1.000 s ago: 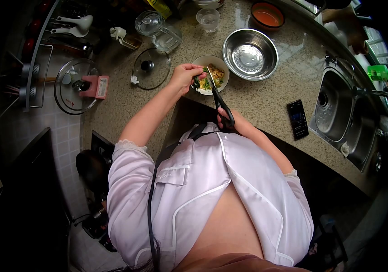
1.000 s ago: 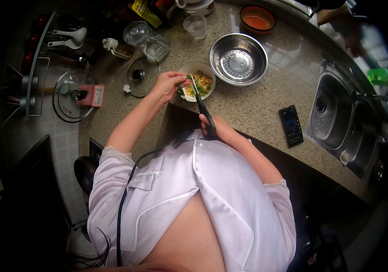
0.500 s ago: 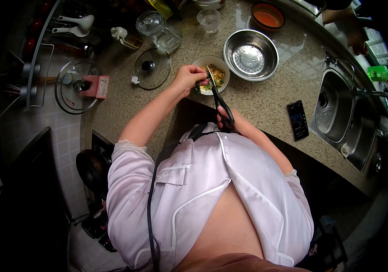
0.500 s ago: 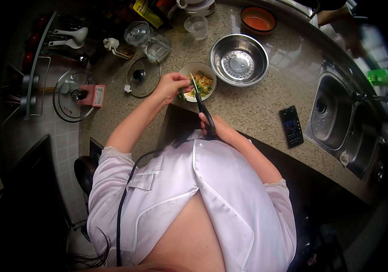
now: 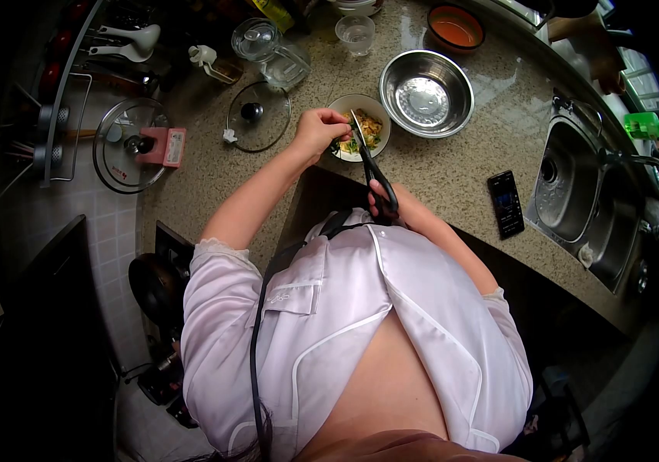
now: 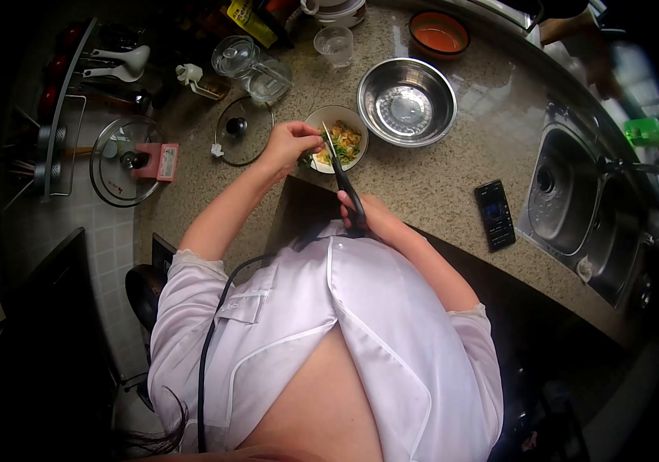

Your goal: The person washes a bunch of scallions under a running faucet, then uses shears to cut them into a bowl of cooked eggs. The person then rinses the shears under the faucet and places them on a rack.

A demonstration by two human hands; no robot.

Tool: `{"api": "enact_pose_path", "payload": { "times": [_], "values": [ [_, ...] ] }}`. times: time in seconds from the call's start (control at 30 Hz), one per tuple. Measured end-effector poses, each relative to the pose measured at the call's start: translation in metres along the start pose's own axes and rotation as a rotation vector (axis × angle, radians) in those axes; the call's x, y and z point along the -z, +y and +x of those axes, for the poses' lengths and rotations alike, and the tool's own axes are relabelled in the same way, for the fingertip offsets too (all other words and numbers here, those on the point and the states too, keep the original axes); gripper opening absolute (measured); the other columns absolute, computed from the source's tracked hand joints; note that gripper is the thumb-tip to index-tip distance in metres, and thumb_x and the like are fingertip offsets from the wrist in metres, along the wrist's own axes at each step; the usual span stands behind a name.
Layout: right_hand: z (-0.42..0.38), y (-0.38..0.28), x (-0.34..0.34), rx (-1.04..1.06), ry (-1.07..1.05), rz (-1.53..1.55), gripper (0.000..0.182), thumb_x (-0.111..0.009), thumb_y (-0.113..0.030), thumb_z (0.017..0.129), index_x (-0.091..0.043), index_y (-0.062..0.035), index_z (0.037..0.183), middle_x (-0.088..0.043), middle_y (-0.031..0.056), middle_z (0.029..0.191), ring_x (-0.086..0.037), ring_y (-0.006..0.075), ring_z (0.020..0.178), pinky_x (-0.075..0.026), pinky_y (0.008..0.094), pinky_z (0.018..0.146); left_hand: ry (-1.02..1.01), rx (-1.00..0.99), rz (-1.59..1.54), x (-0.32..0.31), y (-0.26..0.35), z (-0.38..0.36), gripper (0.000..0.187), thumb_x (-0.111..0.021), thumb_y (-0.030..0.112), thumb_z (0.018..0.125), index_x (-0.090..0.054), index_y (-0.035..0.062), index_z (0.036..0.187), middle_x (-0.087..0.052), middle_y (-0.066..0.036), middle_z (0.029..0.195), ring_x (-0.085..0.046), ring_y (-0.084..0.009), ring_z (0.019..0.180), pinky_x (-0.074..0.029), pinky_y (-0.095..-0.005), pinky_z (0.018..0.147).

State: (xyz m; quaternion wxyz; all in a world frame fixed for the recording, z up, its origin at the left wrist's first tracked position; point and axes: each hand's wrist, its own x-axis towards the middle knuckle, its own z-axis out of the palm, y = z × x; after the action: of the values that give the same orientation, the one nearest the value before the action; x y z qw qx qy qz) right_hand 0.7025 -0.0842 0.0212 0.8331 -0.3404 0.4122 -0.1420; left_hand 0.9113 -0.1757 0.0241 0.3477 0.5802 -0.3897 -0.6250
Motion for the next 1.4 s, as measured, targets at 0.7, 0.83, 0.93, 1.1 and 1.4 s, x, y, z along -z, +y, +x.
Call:
{"api": "enact_pose_path", "payload": {
  "times": [0.7, 0.83, 0.93, 1.1, 1.4],
  "values": [
    [0.013, 0.013, 0.005, 0.037, 0.107, -0.091, 0.045, -0.055, -0.048, 0.082, -0.052, -0.0064, 0.063, -0.051, 0.0011, 0.058, -0.047, 0.0099, 0.055, -0.038, 0.023, 0.054, -0.116, -0.03, 0.225, 0.013, 0.001, 0.013, 0.009, -0.065, 0.0, 0.071, -0.06, -0.0005, 0.079, -0.061, -0.004, 0.073, -0.056, -0.0099, 0.066, -0.045, -0.0214, 0.062],
    [0.016, 0.018, 0.005, 0.068, 0.112, -0.129, 0.046, -0.056, -0.046, 0.082, -0.052, -0.006, 0.06, -0.051, 0.0015, 0.055, -0.047, 0.0104, 0.052, -0.039, 0.0241, 0.052, -0.079, -0.052, 0.268, 0.013, -0.002, 0.015, 0.009, -0.064, 0.001, 0.072, -0.06, 0.0001, 0.08, -0.06, -0.004, 0.073, -0.056, -0.0094, 0.065, -0.045, -0.0213, 0.061],
    [0.014, 0.014, 0.004, 0.092, 0.152, -0.177, 0.045, -0.057, -0.046, 0.082, -0.052, -0.0064, 0.059, -0.051, 0.0013, 0.054, -0.048, 0.0105, 0.05, -0.039, 0.0242, 0.051, -0.097, -0.071, 0.181, 0.015, -0.007, 0.02, 0.011, -0.064, 0.002, 0.073, -0.059, 0.0004, 0.082, -0.06, -0.003, 0.073, -0.055, -0.0095, 0.064, -0.045, -0.0218, 0.059],
    [0.011, 0.011, 0.004, 0.073, 0.107, -0.148, 0.041, -0.056, -0.044, 0.083, -0.053, -0.0061, 0.068, -0.052, 0.0007, 0.059, -0.047, 0.0086, 0.052, -0.035, 0.0223, 0.05, -0.036, 0.013, 0.046, 0.013, 0.002, 0.014, 0.008, -0.062, -0.002, 0.073, -0.058, -0.0014, 0.08, -0.059, -0.007, 0.07, -0.054, -0.0117, 0.058, -0.044, -0.0227, 0.052],
    [0.002, -0.007, -0.003, 0.005, 0.016, -0.015, 0.044, -0.052, -0.05, 0.083, -0.05, -0.0076, 0.072, -0.049, 0.0001, 0.064, -0.047, 0.0096, 0.058, -0.036, 0.0214, 0.055, -0.028, 0.056, 0.028, 0.019, -0.006, 0.019, 0.013, -0.064, -0.002, 0.074, -0.057, -0.004, 0.084, -0.061, -0.009, 0.076, -0.057, -0.0131, 0.062, -0.046, -0.0232, 0.057]
  ]
}}
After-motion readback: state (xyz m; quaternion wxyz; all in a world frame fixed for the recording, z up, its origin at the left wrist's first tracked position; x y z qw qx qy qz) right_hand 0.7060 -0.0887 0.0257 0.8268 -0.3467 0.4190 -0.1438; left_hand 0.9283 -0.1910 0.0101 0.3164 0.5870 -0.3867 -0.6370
